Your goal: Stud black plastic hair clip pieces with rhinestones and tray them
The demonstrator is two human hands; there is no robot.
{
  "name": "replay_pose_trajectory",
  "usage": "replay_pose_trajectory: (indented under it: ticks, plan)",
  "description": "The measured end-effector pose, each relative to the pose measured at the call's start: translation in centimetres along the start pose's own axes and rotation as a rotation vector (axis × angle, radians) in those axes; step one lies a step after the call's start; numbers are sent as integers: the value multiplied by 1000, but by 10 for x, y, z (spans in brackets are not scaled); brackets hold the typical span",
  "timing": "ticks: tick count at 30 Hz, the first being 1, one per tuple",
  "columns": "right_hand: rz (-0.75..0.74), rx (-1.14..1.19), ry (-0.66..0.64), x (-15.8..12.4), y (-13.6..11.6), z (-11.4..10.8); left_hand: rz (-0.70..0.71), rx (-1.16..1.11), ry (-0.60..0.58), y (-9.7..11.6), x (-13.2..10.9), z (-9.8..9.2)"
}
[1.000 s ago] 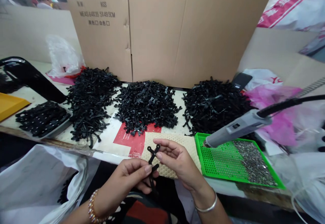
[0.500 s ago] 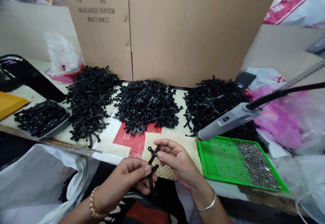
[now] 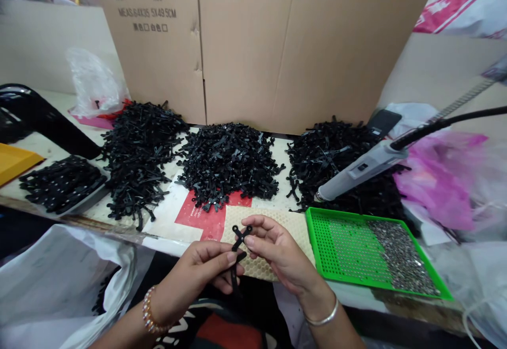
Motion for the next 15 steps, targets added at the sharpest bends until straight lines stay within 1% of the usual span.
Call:
replay_pose_trajectory:
  ticks: [4,9,11,15]
  plan:
    - [-47,-90,21,-2,-3,-1,27,60,42,0,2,-1]
    - [-128,-174,125,-3,-3,-5,75,66,95,2,3,-3]
    - [-124,-165,139,-2,0,-6,66,50,93,1,3,-4]
    - [-85,-105,118,2,8,-7,52,53,82,0,3,-5]
Point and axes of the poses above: each hand's wrist, its own x-axis towards the middle knuckle, its own z-axis out of the palm, y = z × x, the point moved 6 cm from there along x, towards the middle knuckle
